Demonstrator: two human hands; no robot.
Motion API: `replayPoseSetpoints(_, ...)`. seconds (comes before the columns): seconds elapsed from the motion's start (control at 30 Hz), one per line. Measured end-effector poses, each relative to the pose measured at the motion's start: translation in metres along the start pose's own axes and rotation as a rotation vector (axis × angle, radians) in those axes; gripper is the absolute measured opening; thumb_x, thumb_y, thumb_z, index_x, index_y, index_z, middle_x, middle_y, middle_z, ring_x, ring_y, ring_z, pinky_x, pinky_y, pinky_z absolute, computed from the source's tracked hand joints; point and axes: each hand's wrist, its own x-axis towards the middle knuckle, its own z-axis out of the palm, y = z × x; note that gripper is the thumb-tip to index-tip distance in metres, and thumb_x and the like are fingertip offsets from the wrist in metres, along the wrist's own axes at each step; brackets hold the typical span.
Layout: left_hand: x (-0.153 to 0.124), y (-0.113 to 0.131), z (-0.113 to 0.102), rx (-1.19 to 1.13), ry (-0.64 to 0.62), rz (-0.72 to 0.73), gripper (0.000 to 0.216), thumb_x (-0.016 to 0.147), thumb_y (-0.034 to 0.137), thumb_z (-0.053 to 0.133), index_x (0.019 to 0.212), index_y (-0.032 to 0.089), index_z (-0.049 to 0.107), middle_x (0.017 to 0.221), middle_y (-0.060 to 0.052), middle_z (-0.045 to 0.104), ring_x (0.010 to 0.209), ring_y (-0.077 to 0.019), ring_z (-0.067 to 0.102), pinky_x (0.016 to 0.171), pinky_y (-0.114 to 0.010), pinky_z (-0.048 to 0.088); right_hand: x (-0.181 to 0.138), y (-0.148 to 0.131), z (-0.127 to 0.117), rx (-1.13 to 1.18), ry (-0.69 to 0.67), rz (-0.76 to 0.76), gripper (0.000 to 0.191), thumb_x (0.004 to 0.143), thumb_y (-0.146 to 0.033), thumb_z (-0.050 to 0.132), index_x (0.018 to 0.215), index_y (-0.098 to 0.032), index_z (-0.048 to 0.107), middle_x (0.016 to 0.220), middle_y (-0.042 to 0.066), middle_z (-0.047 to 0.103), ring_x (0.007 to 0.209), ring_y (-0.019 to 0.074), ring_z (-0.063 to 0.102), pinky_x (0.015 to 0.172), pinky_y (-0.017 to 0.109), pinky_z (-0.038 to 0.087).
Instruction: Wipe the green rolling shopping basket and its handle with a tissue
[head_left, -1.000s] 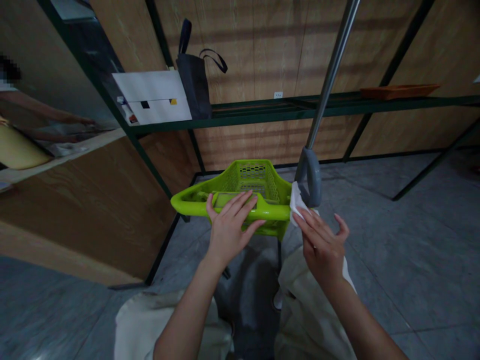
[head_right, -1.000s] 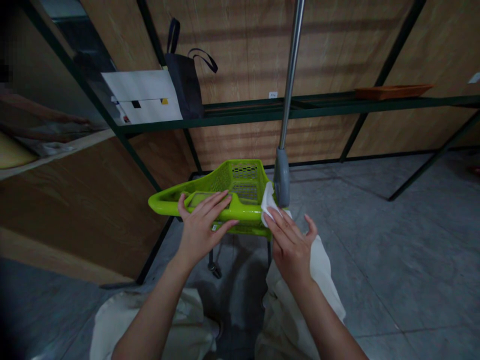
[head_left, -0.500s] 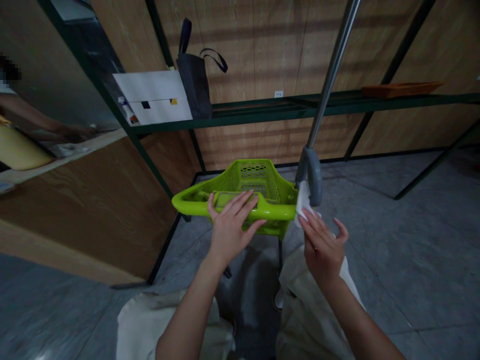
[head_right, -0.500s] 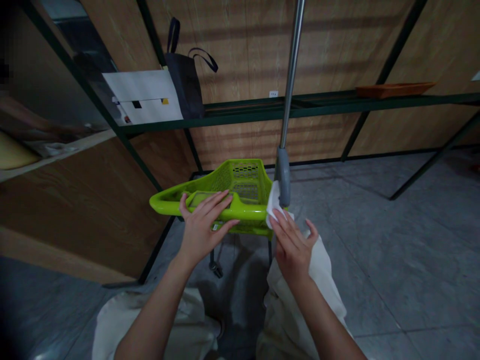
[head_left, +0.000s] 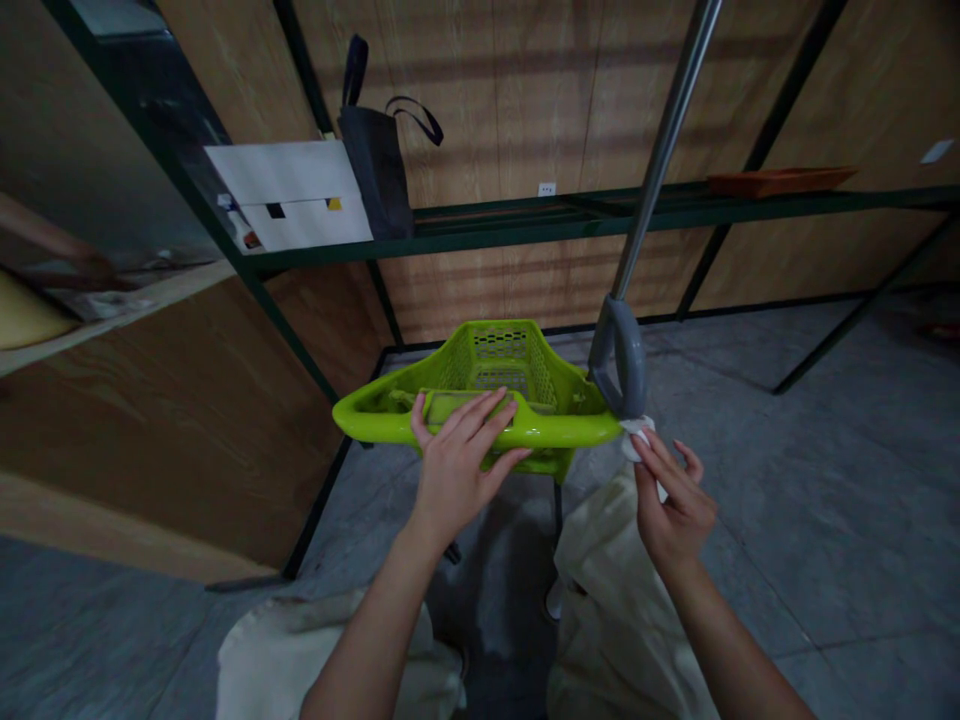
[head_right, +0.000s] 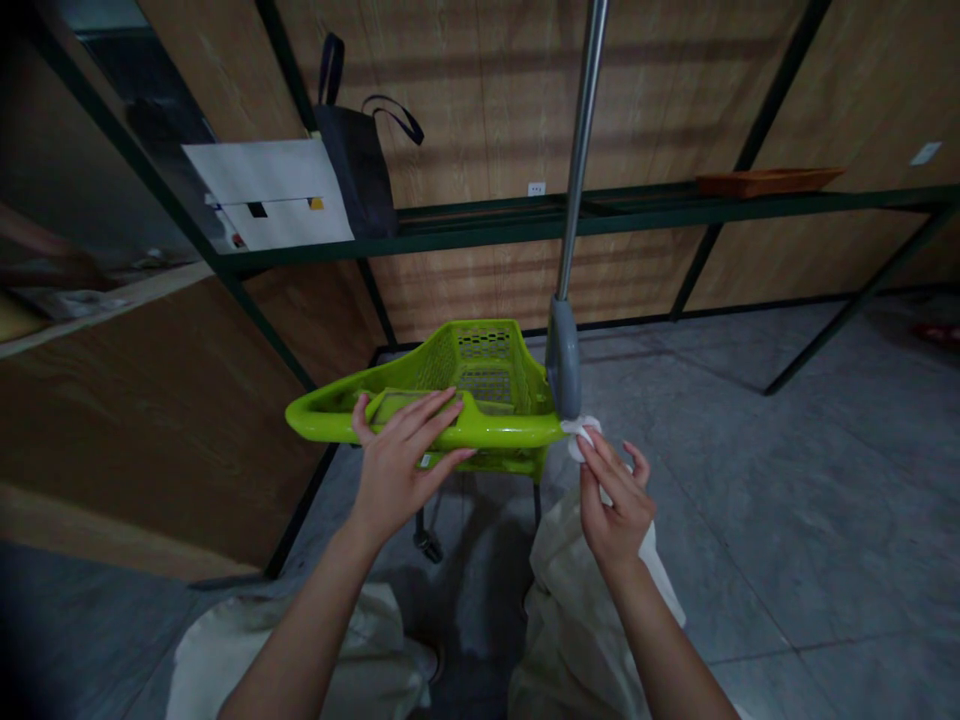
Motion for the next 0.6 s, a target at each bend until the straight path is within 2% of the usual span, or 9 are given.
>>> replayPoseSetpoints(0.13,0.0,-0.003,-0.001,-0.009,0.001,0.0,0.045,0.089,0.045,0.065,0.13,0.029,0.058,0.134,-0.006,0.065,0.122,-0.0253,0.061,0.12,-0.054,-0.009,0.001,0.0,-0.004,0.034,-0.013,0.044,0.045,0.088,-0.01,0.061,0.126,-0.035,0.063,0.123,0.005,0.069,0.111,0.0231,0.068,0.106,0.05,0.043)
replayPoseSetpoints(0.27,0.0,-0.004,-0.003,-0.021,-0.011,0.005,0.044,0.088,0.044,0.065,0.129,0.029,0.059,0.134,-0.006,0.065,0.121,-0.0256,0.061,0.119,-0.055,-0.007,0.008,-0.007,-0.004,0.104,0.023,0.153,0.04,0.089,-0.015,0.061,0.123,-0.034,0.065,0.127,0.004,0.067,0.116,0.0238,0.065,0.105,0.05,0.045)
replayPoseSetpoints(0.37,-0.001,-0.006,-0.005,-0.035,-0.02,0.011,0.043,0.089,0.044,0.065,0.129,0.029,0.059,0.134,-0.006,0.064,0.121,-0.0255,0.061,0.119,-0.056,-0.005,0.013,-0.014,0.001,0.157,-0.007,0.223,0.038,0.091,-0.018,0.059,0.126,-0.033,0.063,0.132,0.003,0.064,0.122,0.0241,0.061,0.106,0.05,0.046)
replayPoseSetpoints(0.6,-0.005,-0.021,-0.011,-0.08,-0.018,0.021,0.041,0.088,0.045,0.067,0.126,0.031,0.061,0.131,-0.006,0.067,0.12,-0.0243,0.063,0.119,-0.055,-0.002,0.019,-0.022,0.013,0.28,-0.078,0.147,0.045,0.09,-0.014,0.058,0.129,-0.036,0.061,0.135,0.001,0.062,0.124,0.0212,0.059,0.107,0.045,0.047)
